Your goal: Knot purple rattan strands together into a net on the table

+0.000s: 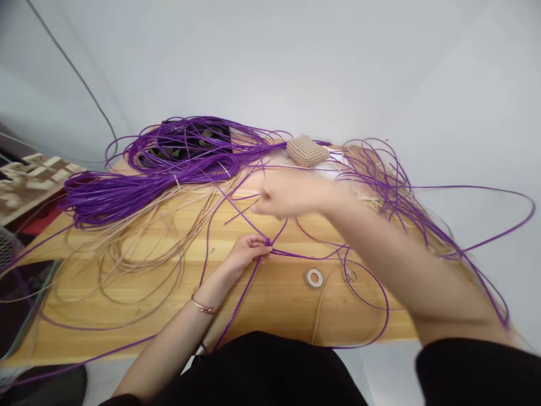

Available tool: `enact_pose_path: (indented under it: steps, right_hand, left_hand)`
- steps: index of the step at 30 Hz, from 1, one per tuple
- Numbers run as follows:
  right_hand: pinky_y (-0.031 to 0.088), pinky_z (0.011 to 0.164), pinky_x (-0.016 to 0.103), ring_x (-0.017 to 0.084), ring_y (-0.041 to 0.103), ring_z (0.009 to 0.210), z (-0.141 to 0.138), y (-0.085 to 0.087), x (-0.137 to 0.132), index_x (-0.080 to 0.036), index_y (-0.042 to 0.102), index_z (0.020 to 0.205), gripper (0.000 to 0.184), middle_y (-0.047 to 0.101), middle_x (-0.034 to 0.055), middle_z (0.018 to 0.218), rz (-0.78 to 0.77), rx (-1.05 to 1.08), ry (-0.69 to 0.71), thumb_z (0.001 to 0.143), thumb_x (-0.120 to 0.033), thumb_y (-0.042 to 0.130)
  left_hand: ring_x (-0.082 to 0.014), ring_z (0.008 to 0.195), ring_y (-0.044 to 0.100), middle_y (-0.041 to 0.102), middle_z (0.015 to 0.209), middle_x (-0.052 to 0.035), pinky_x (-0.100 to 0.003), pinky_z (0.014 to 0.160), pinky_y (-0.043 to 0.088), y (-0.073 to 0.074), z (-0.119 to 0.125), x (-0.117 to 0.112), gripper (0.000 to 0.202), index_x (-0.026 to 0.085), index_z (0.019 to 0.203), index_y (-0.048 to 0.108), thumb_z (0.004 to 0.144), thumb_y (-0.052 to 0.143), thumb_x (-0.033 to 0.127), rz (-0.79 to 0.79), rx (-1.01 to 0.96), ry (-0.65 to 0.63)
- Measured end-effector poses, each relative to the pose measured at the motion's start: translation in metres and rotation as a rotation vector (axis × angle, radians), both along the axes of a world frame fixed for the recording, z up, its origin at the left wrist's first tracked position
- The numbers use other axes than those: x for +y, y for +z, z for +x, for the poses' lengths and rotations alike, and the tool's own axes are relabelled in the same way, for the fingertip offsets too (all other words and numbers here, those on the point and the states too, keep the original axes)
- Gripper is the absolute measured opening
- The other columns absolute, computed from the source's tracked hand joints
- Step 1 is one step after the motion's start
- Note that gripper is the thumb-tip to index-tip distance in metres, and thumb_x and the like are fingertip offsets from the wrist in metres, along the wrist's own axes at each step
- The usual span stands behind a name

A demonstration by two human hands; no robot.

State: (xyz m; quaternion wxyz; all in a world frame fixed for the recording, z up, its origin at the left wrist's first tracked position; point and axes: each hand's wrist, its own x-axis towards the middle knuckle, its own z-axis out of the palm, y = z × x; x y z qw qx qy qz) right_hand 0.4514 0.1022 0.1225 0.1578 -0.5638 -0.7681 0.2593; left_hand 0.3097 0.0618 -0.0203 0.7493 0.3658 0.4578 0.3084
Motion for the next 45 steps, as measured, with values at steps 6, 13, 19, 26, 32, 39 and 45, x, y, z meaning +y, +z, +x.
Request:
enact_pose_path:
  steps: [6,13,19,26,32,39,45]
  right_hand:
    - [0.041,0.057,0.027,0.014,0.056,0.061,0.023,-0.094,-0.051,-0.015,0.061,0.075,0.027,0.063,0.0062,0.072,-0.242,0.209,-0.268,0.083,-0.037,0.048]
    - [0.043,0.058,0.024,0.01,0.053,0.058,0.003,-0.139,-0.052,-0.016,0.052,0.074,0.022,0.056,0.0004,0.067,-0.266,0.696,-0.44,0.07,-0.037,0.058]
    - [0.042,0.057,0.023,0.01,0.05,0.059,0.001,-0.151,-0.054,-0.015,0.057,0.075,0.029,0.057,0.001,0.069,-0.244,0.715,-0.418,0.067,-0.042,0.064]
    - [0.043,0.06,0.023,0.01,0.052,0.06,0.002,-0.146,-0.049,-0.014,0.061,0.075,0.033,0.059,0.0008,0.067,-0.38,0.85,-0.353,0.065,-0.044,0.068]
    - [0.039,0.056,0.023,0.01,0.05,0.058,0.002,-0.148,-0.046,-0.014,0.06,0.073,0.029,0.058,0.0014,0.066,-0.274,0.741,-0.365,0.07,-0.042,0.063]
    - [0.037,0.055,0.023,0.011,0.049,0.057,-0.005,-0.145,-0.049,-0.016,0.059,0.07,0.02,0.057,0.0005,0.062,-0.069,0.551,-0.365,0.076,-0.034,0.056]
    - [0.032,0.054,0.022,0.009,0.045,0.052,-0.005,-0.15,-0.05,-0.016,0.056,0.07,0.02,0.054,-0.0013,0.057,0.084,0.347,-0.266,0.082,-0.032,0.053]
  left_hand:
    - [-0.0133,0.05,0.063,0.064,0.057,-0.0008,-0.017,0.042,0.043,-0.006,0.0,0.002,0.03,0.011,0.079,0.059,0.055,0.078,0.012,-0.008,-0.08,0.01]
    - [-0.0129,0.049,0.062,0.067,0.066,-0.0021,-0.017,0.04,0.041,-0.011,0.0,0.001,0.033,0.011,0.081,0.059,0.053,0.076,0.012,-0.031,-0.078,0.016]
    - [-0.0124,0.051,0.063,0.066,0.066,-0.0024,-0.017,0.042,0.041,-0.011,-0.004,0.004,0.026,0.01,0.077,0.06,0.056,0.074,0.015,-0.083,-0.118,0.014]
    - [-0.0107,0.048,0.061,0.067,0.068,-0.0041,-0.017,0.04,0.041,-0.011,-0.003,0.005,0.023,0.011,0.079,0.059,0.075,0.067,0.032,-0.089,-0.107,0.049]
    - [-0.014,0.052,0.065,0.069,0.074,-0.0062,-0.017,0.042,0.047,-0.007,-0.003,0.006,0.013,0.01,0.085,0.058,0.082,0.059,0.023,-0.072,-0.034,0.029]
    - [-0.0144,0.051,0.066,0.07,0.074,-0.0076,-0.017,0.041,0.047,-0.005,-0.004,0.007,0.009,0.01,0.081,0.058,0.084,0.056,0.018,-0.053,0.013,0.013]
    - [-0.0143,0.051,0.065,0.069,0.069,-0.0066,-0.016,0.041,0.046,-0.004,-0.006,0.007,0.008,0.009,0.08,0.059,0.081,0.058,0.017,-0.112,0.02,0.011]
